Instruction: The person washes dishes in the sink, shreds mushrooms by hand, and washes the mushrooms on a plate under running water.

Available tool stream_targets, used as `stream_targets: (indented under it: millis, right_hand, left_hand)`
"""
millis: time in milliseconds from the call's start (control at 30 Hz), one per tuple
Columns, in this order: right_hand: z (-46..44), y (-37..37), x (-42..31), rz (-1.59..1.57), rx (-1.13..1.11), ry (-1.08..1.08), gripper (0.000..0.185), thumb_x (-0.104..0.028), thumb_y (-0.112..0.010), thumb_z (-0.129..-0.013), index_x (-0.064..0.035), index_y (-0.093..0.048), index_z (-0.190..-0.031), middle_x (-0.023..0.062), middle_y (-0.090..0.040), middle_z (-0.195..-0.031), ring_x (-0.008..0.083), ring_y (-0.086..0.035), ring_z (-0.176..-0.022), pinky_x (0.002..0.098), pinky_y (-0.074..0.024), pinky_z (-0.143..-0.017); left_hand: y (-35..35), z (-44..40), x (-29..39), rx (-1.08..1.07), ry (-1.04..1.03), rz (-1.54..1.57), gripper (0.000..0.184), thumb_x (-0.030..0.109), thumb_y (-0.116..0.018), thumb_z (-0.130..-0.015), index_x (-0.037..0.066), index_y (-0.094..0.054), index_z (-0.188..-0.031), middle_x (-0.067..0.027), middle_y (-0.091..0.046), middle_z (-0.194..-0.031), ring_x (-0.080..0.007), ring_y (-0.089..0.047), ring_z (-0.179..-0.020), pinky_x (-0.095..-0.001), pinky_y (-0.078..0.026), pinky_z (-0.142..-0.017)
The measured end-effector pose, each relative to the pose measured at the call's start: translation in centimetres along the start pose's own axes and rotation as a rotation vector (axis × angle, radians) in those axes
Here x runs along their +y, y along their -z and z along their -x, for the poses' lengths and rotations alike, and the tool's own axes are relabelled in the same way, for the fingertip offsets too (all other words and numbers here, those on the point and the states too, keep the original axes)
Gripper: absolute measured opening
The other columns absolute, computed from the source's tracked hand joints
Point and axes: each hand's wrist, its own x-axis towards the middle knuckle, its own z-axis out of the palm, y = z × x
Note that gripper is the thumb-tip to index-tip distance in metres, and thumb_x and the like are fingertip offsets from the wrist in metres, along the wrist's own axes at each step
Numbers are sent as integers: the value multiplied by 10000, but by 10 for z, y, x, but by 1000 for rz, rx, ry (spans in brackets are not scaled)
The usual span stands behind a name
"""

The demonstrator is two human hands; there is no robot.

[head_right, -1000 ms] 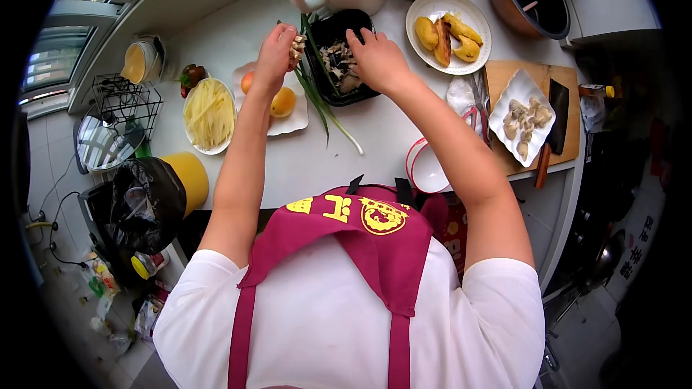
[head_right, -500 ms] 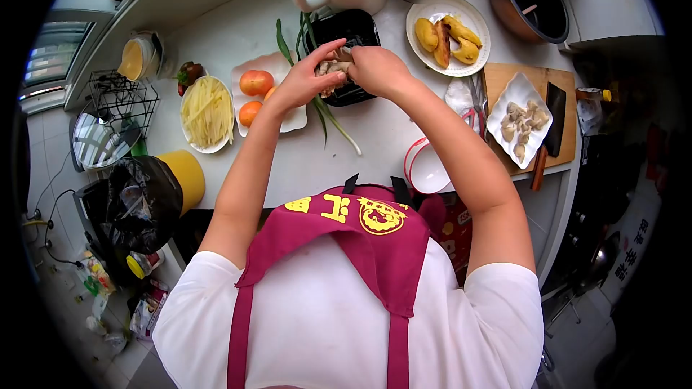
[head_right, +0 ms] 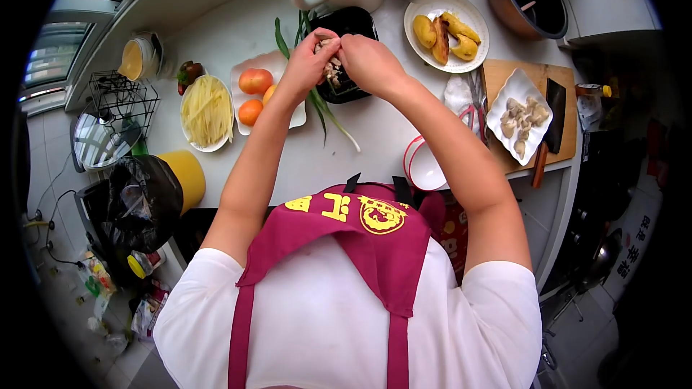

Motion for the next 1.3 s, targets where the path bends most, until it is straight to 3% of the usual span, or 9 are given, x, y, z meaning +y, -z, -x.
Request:
stream_targets:
  millis: [133,233,367,633,733,1033,1133,1167,1300]
  right_hand:
    - [-5,16,-5,-199,68,80,284,-235,-420,-930,14,-543,-866,196,-578,-835,365,-549,-812,420,-435,-718]
    - [-6,32,-9,-442,216,34,306,-281,-445,-933,0,-562,-901,165,-581,-840,335,-557,-836,400,-434,-739]
    - [-3,12,15,132,278,109,349,-347,-486,-913,-36,-614,-1005,139,-588,-954,305,-566,-899,369,-446,-791]
    - [0,6,-14,-147,88,-25,396,-429,-588,-827,-36,-630,-847,115,-604,-839,267,-571,-801,368,-458,-688]
    - [-3,7,-17,-226,-10,-55,321,-321,-539,-864,-11,-605,-814,144,-592,-812,289,-563,-777,394,-442,-685]
    - [1,9,1,-524,121,-161,296,-283,-518,-886,-7,-623,-900,154,-603,-847,308,-569,-804,362,-442,-718]
    - [-4,1,20,-484,199,-53,327,-321,-530,-886,-24,-640,-965,153,-618,-888,309,-573,-833,358,-448,-728]
    - [-3,-3,31,-143,125,38,383,-360,-535,-880,-29,-624,-1052,148,-625,-907,313,-581,-881,371,-456,-758]
    - [15,-1,60,133,296,-167,463,-406,-533,-871,-7,-583,-1100,172,-631,-939,336,-593,-901,404,-464,-787]
  left_hand:
    - [8,-13,9,-22,293,527,177,303,-493,-935,131,-490,-978,-3,-521,-707,-69,-440,-512,-174,-305,-394]
    - [22,-16,-9,-76,256,716,199,322,-462,-948,135,-478,-1014,-50,-558,-783,-89,-462,-549,-163,-318,-391]
    - [29,-7,-16,-160,233,938,278,348,-354,-983,121,-467,-1098,-124,-609,-951,-94,-490,-605,-177,-339,-417]
    - [21,5,-5,-209,197,689,409,376,-279,-992,95,-450,-1235,-37,-586,-908,-106,-550,-611,-187,-361,-430]
    - [11,12,10,-133,247,567,415,378,-290,-989,96,-451,-1247,-35,-578,-903,-104,-547,-600,-188,-364,-432]
    - [11,11,-9,-10,235,547,216,296,-472,-943,97,-519,-1014,0,-578,-809,-77,-530,-588,-182,-359,-433]
    - [15,16,-17,113,232,603,208,301,-471,-942,103,-515,-986,-3,-561,-781,-80,-522,-589,-184,-351,-430]
    - [20,22,-19,120,223,613,204,302,-471,-942,105,-515,-971,-4,-553,-770,-81,-519,-588,-184,-348,-430]
    - [38,51,-18,145,206,615,209,304,-458,-945,101,-507,-951,-8,-548,-739,-76,-508,-566,-193,-348,-425]
